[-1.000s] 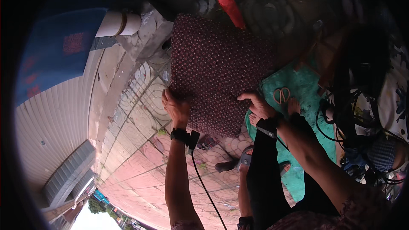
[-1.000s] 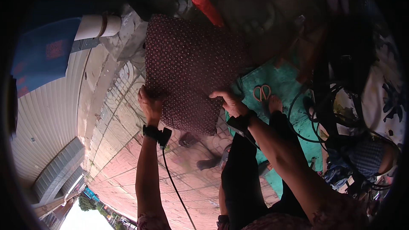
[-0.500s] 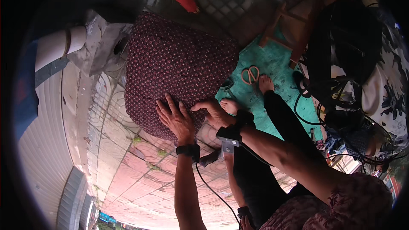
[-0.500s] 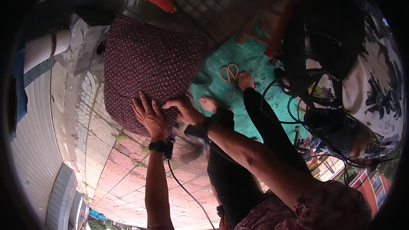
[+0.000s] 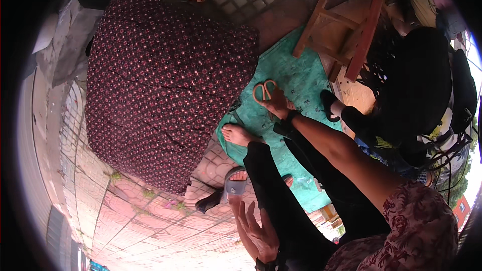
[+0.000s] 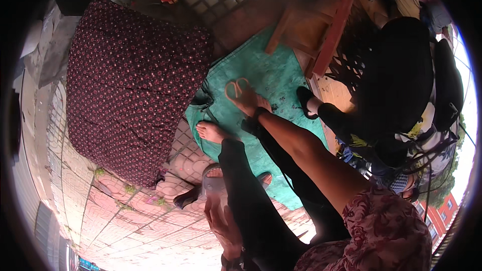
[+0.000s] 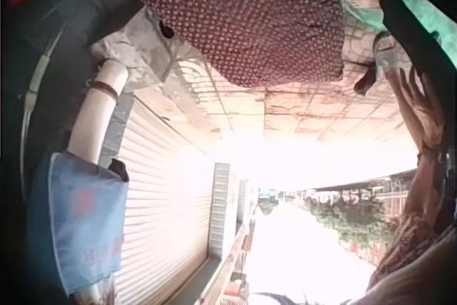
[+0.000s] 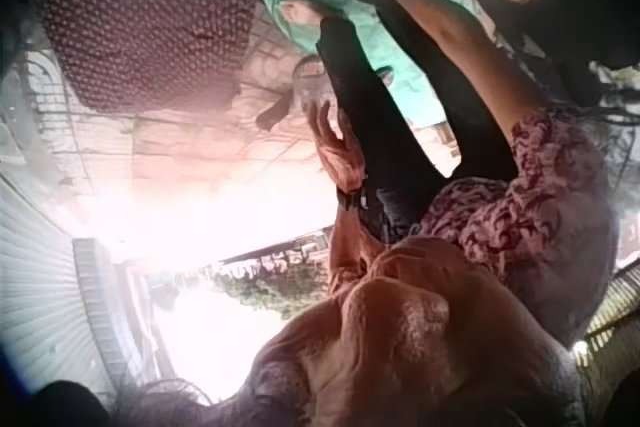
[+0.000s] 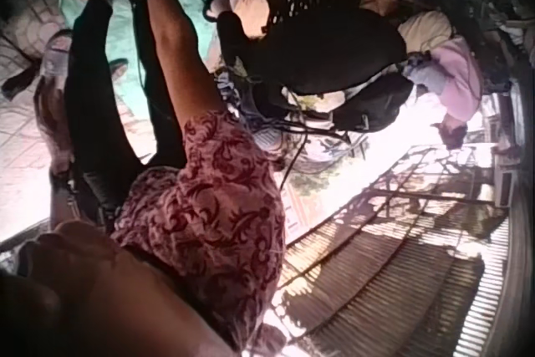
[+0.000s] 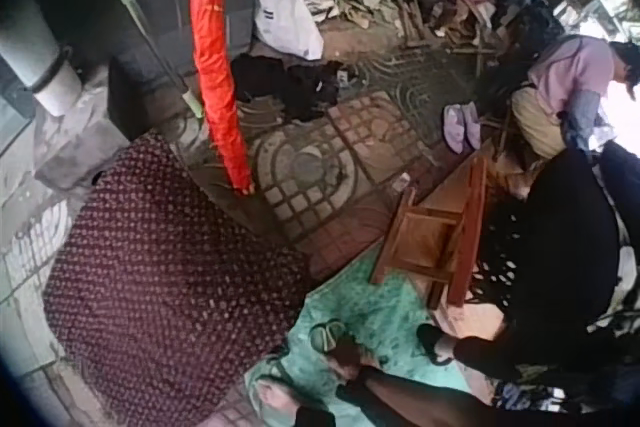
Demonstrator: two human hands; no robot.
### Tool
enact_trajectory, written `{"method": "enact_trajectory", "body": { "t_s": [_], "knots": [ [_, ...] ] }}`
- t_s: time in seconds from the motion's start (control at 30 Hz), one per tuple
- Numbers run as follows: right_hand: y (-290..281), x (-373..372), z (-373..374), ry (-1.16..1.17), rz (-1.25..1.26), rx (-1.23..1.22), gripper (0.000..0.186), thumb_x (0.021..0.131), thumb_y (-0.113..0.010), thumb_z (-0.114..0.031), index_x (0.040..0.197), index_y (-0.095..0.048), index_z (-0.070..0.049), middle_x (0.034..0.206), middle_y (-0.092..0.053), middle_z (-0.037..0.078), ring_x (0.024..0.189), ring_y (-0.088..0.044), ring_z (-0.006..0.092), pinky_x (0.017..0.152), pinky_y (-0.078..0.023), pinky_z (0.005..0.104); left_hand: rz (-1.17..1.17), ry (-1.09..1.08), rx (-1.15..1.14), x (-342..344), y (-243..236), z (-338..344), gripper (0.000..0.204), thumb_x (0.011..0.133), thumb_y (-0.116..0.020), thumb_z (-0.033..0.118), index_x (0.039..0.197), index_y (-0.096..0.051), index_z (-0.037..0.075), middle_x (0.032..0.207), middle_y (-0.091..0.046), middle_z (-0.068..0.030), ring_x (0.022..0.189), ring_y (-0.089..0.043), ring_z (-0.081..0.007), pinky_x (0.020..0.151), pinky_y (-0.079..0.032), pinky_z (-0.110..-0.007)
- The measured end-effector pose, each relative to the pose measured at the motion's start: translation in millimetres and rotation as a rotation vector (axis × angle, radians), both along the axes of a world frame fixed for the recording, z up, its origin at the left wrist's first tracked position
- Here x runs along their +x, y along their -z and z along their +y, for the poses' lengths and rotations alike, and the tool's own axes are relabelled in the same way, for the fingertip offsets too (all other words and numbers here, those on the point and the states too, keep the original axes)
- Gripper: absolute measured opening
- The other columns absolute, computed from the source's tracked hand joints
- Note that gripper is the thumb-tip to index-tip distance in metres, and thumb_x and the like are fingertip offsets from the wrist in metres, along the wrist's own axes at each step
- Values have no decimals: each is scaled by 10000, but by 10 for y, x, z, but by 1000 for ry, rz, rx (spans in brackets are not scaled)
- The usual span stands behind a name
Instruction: The person trims loose threads from denim pants using shears, moves a cushion, and then trims threads from the waistband and pockets of another pair of jeans.
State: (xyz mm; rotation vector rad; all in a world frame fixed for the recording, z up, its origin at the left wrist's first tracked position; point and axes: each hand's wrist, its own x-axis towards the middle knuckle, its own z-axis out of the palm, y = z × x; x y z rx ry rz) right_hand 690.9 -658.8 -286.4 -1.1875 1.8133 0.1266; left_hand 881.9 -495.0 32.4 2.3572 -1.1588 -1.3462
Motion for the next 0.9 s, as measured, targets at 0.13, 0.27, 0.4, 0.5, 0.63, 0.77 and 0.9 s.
{"method": "enact_trajectory", "body": {
  "t_s": [0.13, 0.27, 0.4, 0.5, 0.63, 0.77, 0.9],
  "knots": [
    [334, -7, -42, -161, 277, -194, 685, 692, -833, -293, 1177, -487, 45, 1104, -588, 224, 991, -617, 425, 750, -532, 496, 90, -27, 216, -262, -281, 150, 306, 958, -576, 124, 1213, -554, -44, 1288, -538, -263, 1188, -531, -448, 987, -436, -509],
    [546, -309, 183, 69, 143, -270, 470, 694, -824, -254, 1000, -571, -3, 918, -619, 221, 876, -656, 397, 699, -523, 492, 121, -14, 215, -389, -200, 214, 402, 997, -600, 267, 1278, -569, -19, 1233, -612, -209, 1069, -619, -303, 892, -506, -380],
    [385, -399, 43, 14, -187, -412, 319, 720, -778, -192, 750, -524, 0, 706, -575, 177, 684, -613, 336, 610, -484, 438, 78, -51, 75, -535, -198, 14, 337, 1014, -554, 269, 1191, -618, -11, 1106, -649, -222, 1001, -648, -347, 882, -514, -402],
    [59, -176, -215, 119, -247, -255, 305, 715, -739, -242, 800, -537, -30, 719, -580, 145, 673, -603, 307, 613, -467, 424, 144, -13, 219, -420, -197, 313, 260, 944, -569, 108, 1152, -584, -48, 1178, -604, -233, 1097, -571, -411, 942, -453, -473],
    [113, -592, -565, 107, -87, -236, 282, 698, -706, -294, 767, -581, -51, 696, -608, 130, 666, -636, 275, 618, -483, 418, 158, -69, 109, -649, -76, 476, 269, 945, -579, 135, 1144, -579, -46, 1150, -598, -249, 1055, -573, -433, 923, -453, -493],
    [10, -800, -670, 69, -216, -222, 337, 699, -750, -334, 734, -587, -42, 721, -632, 113, 688, -645, 264, 623, -495, 398, 132, -113, 106, -850, -82, 650, 319, 951, -595, 185, 1165, -562, -49, 1200, -568, -270, 1090, -555, -461, 947, -441, -511],
    [-79, -1112, -590, -142, -177, -292, 324, 687, -755, -324, 761, -613, -43, 758, -646, 143, 713, -653, 306, 632, -496, 413, 51, -118, 118, -1087, -225, 843, 328, 952, -602, 210, 1156, -563, -44, 1199, -567, -263, 1100, -552, -457, 951, -438, -511]
  ]
}}
